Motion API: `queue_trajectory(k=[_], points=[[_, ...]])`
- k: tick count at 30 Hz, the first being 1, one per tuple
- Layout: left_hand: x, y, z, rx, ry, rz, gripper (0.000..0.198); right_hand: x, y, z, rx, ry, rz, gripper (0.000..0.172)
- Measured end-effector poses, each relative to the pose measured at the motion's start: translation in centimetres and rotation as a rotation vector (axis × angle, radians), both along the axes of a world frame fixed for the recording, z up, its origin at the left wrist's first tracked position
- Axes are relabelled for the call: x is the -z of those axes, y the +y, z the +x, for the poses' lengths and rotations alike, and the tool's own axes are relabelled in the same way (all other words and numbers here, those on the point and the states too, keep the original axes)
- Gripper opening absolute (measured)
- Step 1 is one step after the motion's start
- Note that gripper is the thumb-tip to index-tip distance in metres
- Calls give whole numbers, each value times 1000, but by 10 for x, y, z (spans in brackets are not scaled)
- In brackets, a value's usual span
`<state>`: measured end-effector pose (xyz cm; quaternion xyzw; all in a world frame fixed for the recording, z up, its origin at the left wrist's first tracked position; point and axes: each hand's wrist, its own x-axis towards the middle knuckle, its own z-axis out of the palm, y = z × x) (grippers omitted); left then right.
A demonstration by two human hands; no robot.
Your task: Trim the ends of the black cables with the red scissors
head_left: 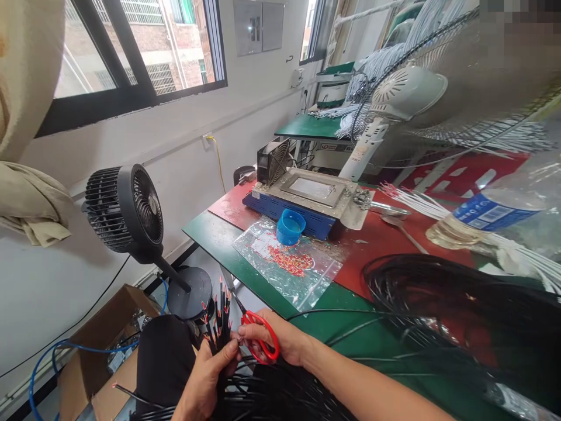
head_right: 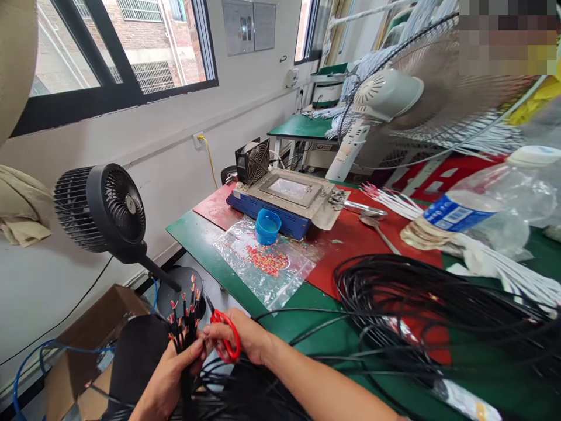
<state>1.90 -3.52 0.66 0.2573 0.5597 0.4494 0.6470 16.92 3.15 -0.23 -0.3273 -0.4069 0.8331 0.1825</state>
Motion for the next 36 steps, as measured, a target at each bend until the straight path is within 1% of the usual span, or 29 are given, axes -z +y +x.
queue_trajectory(k=[2,5,8,11,16,19,22,26,29,32,34,36], points=[[1,0,-1,37,3,25,19,4,1,1,-38,-12,-36,33],[3,0,-3,81,4,56,19,7,1,2,-59,-36,-34,31],[5,1,-5,105,12,73,19,4,1,2,-39,-8,-14,34],[5,2,-7,139,10,75,19,0,1,2,-55,-8,-27,37],[5,2,-11,148,-12,9,22,-7,1,3,-110,-57,-43,33],[3,1,-12,175,-13,-11,25,-10,2,5,-156,-75,-55,29],[-1,0,-12,211,28,-5,24,-10,1,5,-168,-83,-49,27],[-2,0,-12,239,58,18,22,-7,0,3,-155,-78,-11,29],[1,2,-10,207,41,49,22,-1,-1,1,-77,-54,22,34],[4,5,-8,103,37,69,22,4,-1,0,3,-9,58,41],[4,6,-6,24,31,45,24,4,-1,-1,27,5,77,45],[2,6,-6,-19,25,34,24,2,-1,-1,39,-1,89,47]])
